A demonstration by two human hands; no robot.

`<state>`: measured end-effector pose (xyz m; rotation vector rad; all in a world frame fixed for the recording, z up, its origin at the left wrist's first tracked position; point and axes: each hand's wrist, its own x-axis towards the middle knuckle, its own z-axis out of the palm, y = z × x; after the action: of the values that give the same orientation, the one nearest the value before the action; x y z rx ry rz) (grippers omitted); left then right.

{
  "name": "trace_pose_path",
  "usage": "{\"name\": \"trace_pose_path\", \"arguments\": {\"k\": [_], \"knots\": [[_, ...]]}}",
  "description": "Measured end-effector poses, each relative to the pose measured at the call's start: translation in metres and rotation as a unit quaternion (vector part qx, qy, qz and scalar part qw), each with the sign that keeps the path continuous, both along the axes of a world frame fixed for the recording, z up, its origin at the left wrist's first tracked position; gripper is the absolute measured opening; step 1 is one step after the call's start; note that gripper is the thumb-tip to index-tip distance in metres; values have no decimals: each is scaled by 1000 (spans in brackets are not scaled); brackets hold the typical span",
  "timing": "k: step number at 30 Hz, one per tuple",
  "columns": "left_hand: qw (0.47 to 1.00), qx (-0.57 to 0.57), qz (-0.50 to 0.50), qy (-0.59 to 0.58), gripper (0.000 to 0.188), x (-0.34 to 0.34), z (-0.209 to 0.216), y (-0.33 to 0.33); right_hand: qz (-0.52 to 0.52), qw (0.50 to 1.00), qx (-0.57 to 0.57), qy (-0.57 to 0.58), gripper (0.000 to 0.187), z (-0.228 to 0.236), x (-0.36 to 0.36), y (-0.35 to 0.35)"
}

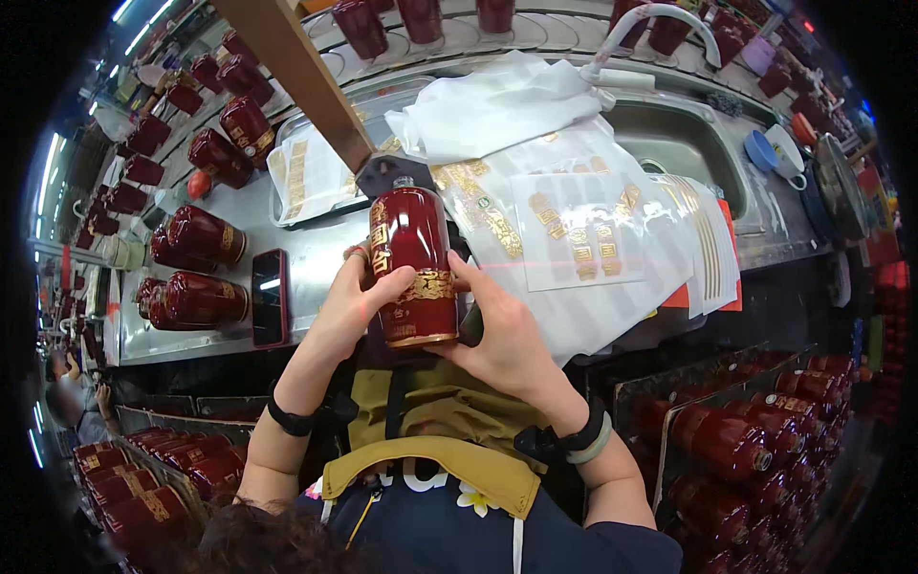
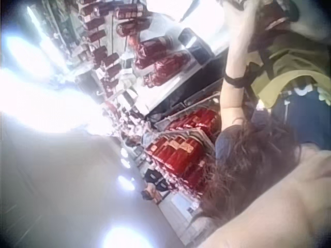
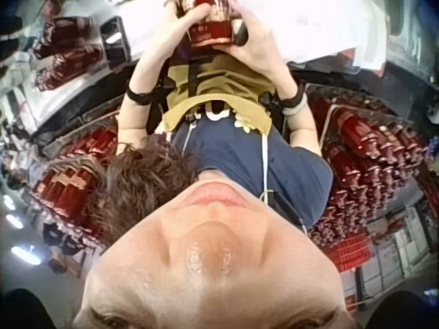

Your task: Applying decorative labels and bands to liquor bottles and smoothing them with a scraper.

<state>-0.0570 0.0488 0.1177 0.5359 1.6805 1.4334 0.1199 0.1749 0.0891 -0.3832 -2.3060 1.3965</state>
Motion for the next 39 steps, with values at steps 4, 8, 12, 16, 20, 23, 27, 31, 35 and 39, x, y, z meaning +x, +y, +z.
{"name": "trace_pose_path", "arguments": {"k": [4,8,12,16,20,23,27,31,35,39], "knots": [[997,-16,27,76,72,-7,-12,-6,10,1000,13,13,92,-8,-15,-1],[991,-47,47,116,70,-13,-15,-3,10,1000,3,1,90,-12,-24,-1],[963,-101,38,245,64,-13,-20,2,8,996,74,-56,90,-15,-29,5],[974,25,47,219,58,-7,-26,-6,43,994,61,-79,76,7,-25,28],[982,131,88,107,54,-2,-34,-3,4,999,13,-40,47,22,-44,30],[976,167,139,-25,51,-4,-35,-1,-33,992,114,48,44,8,-60,26],[971,171,157,-59,56,-15,-37,4,-35,991,113,57,49,4,-71,21],[963,193,158,-101,60,-21,-42,12,-37,992,119,37,52,5,-76,20],[967,170,169,-84,61,-17,-39,14,-42,981,191,20,55,0,-75,23],[971,154,171,-69,61,-18,-37,13,-55,971,232,36,53,-2,-75,24]]}}
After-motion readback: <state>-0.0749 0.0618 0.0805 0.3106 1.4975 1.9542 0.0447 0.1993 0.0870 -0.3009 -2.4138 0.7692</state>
